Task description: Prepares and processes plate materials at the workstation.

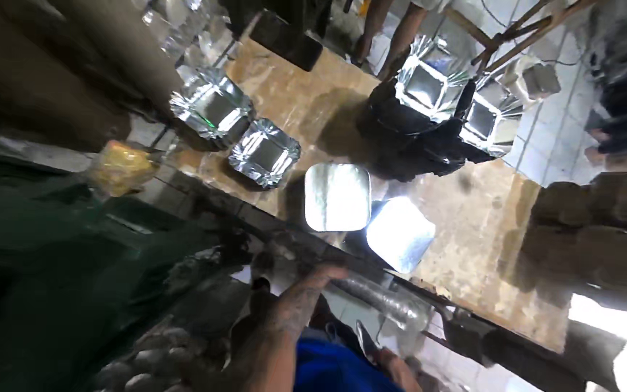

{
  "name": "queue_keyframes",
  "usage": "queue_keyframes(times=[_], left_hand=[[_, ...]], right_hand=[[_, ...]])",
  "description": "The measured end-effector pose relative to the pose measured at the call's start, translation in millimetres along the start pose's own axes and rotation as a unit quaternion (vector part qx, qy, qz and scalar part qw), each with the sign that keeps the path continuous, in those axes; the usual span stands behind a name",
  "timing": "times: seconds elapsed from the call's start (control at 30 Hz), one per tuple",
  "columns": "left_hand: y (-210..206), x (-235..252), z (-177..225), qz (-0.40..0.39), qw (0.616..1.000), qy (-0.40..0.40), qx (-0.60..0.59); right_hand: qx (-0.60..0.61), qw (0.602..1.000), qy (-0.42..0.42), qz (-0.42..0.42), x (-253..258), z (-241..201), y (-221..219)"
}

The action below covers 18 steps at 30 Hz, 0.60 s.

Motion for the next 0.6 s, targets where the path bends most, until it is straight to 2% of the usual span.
queue_keyframes(times=[0.1,0.17,0.23,0.3,0.37,0.43,0.47,0.5,0.53,0.6], left_hand=[[-19,27,6,0.048,0.992,0.047,-0.105],[-15,8,11,0.035,0.988,0.034,-0.144],[-4,1,16,-0.025,0.999,0.024,-0.032],[21,-32,15,-0.018,0.999,0.002,0.034],[49,-90,3,0.056,0.995,-0.018,0.075],[76,-165,-14,0.184,0.981,-0.055,0.037],[84,-205,-23,0.268,0.959,-0.089,-0.004],[88,-241,-35,0.350,0.928,-0.116,-0.052],[91,-273,-49,0.403,0.900,-0.123,-0.112],[92,-326,-88,0.453,0.842,-0.120,-0.269]], right_hand=[[0.034,0.993,-0.114,-0.005,-2,-8,-11],[0.039,0.980,-0.187,-0.048,5,-21,-11],[0.016,0.980,-0.181,-0.085,8,-34,-6],[0.020,0.994,-0.095,-0.041,3,-32,3],[0.040,0.998,-0.037,0.007,1,-10,7],[0.077,0.996,-0.029,0.027,2,15,9],[0.071,0.997,0.029,0.029,6,28,13],[0.060,0.996,0.061,0.006,10,18,22],[0.044,0.997,0.045,-0.046,19,-20,35],[0.008,0.991,0.127,-0.033,51,-92,42]])
Point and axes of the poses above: each hand's wrist, its own x-axis towards the middle knuckle, its own y-axis out of the back of the hand, z = x × y, the point moved 2 cm from there along x, towards the middle knuckle, and after that the axes turned 14 degrees about x, right-handed, at the moved point
